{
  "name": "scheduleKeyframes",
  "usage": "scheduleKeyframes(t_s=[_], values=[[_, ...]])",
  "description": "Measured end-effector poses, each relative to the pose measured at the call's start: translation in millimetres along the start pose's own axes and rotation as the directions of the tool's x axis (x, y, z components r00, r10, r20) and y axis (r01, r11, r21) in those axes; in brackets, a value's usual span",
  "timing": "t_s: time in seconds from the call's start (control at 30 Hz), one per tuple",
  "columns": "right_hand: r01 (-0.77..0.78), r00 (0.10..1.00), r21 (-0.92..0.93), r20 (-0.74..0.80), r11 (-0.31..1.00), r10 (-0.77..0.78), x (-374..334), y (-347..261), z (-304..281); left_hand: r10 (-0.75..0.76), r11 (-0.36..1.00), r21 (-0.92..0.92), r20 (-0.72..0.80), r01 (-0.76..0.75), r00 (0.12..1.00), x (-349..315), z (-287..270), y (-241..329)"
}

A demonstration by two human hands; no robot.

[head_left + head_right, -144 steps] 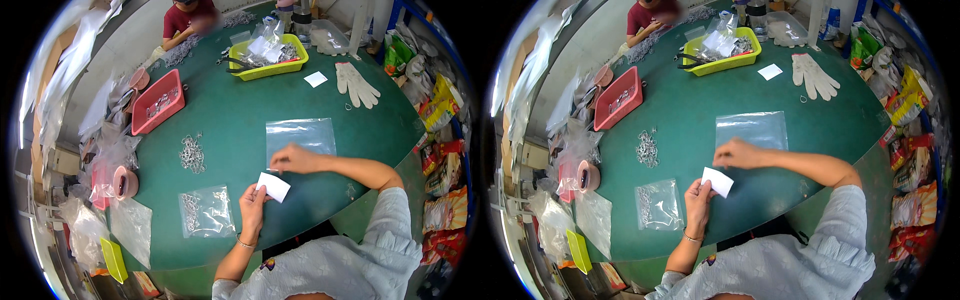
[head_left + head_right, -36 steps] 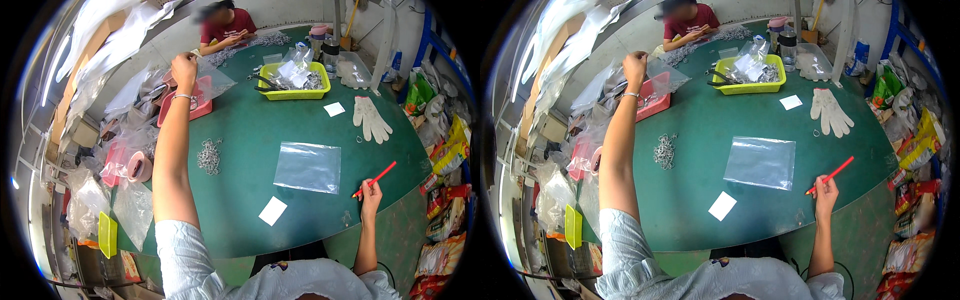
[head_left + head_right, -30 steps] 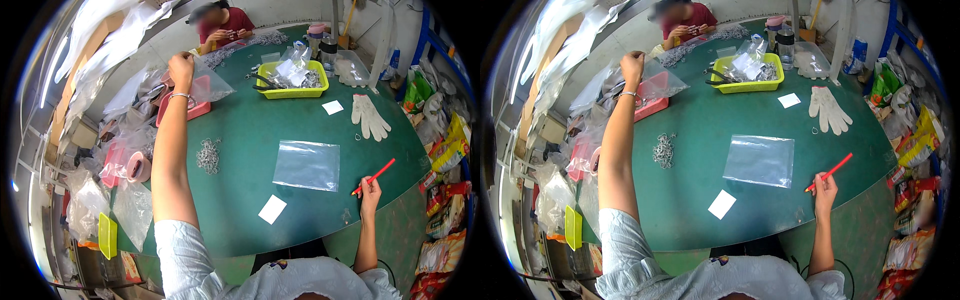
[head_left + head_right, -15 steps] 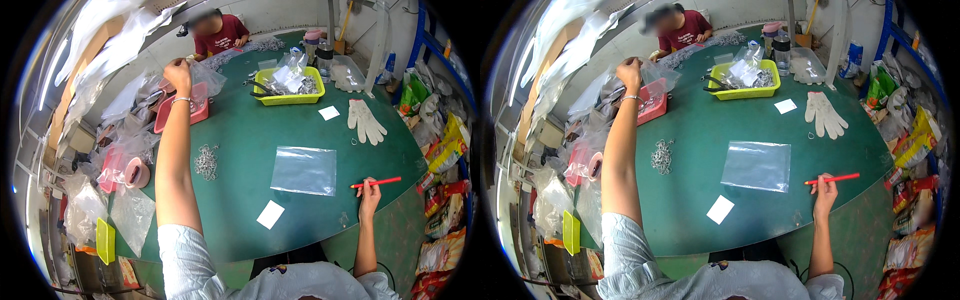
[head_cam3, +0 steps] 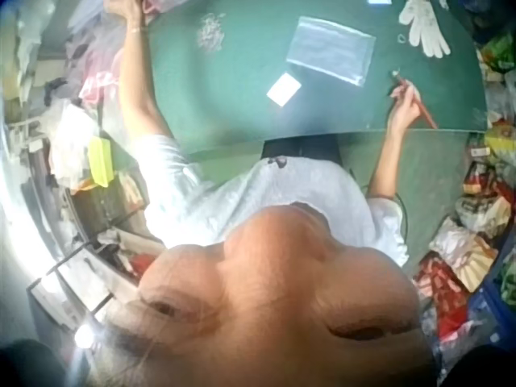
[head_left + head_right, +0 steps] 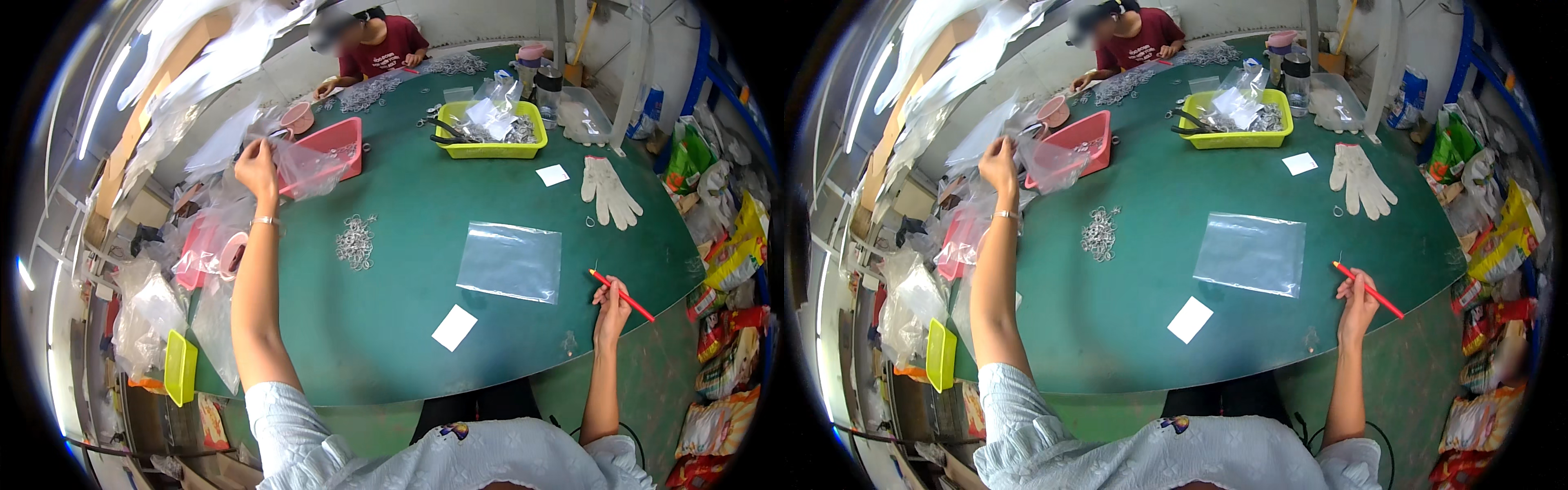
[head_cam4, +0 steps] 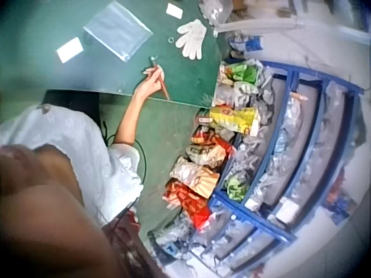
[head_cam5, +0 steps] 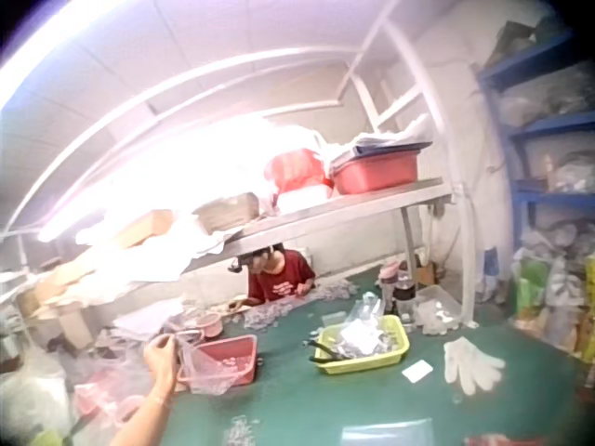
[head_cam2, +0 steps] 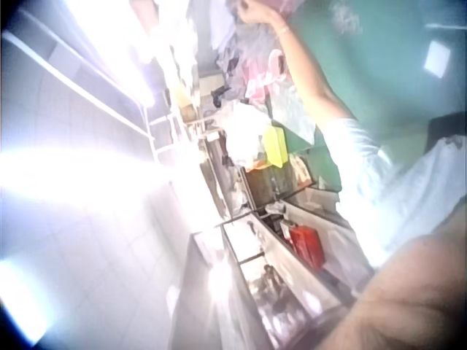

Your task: The person sorts small metal rings on a green table, places them into a clear plastic bag, and writes on a small white label with a red pen. The person then places the bagged rings onto a blue shelf.

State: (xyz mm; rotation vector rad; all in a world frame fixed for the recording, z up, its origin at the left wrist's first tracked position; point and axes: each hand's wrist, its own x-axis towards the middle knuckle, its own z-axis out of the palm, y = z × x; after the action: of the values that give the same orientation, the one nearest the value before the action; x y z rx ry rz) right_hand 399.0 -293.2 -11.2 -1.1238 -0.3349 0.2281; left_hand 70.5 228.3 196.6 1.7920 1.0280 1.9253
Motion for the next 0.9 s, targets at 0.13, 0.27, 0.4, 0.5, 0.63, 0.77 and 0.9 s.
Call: scheduleKeyframes(t_s=[0.13,0.27,0.4,0.5,0.63,0.77,0.9], values=[[0.020,0.999,-0.029,0.037,0.999,-0.019,1.3,4.4,-1.8,0.075,0.984,0.160,0.032,-0.079,0.997,-40.9,-79.1,7.1],[0.022,0.999,-0.020,0.045,1.000,-0.021,3.0,7.5,-4.0,0.314,0.835,0.480,-0.013,-0.270,0.949,-114.1,-160.1,5.2],[0.044,0.998,0.014,0.033,0.999,-0.044,2.9,4.6,-2.1,0.194,0.773,0.589,0.133,-0.235,0.972,-202.2,-206.0,13.6],[0.056,0.998,-0.043,0.033,0.998,-0.055,-2.1,5.1,6.0,0.229,0.867,0.424,0.125,-0.261,0.965,-269.6,-192.0,56.9],[0.039,0.986,-0.226,0.165,0.973,-0.002,-28.3,4.5,27.9,0.121,0.984,0.007,0.712,-0.179,0.691,-340.4,-151.5,113.2],[-0.100,0.888,-0.217,0.421,0.971,0.185,-82.7,-11.1,99.4,0.268,0.945,-0.150,0.867,-0.292,0.421,-379.1,-126.5,120.4],[-0.113,0.763,-0.231,0.602,0.966,0.234,-105.8,3.1,141.9,0.298,0.874,-0.163,0.924,-0.457,0.240,-388.9,-115.9,117.2]])
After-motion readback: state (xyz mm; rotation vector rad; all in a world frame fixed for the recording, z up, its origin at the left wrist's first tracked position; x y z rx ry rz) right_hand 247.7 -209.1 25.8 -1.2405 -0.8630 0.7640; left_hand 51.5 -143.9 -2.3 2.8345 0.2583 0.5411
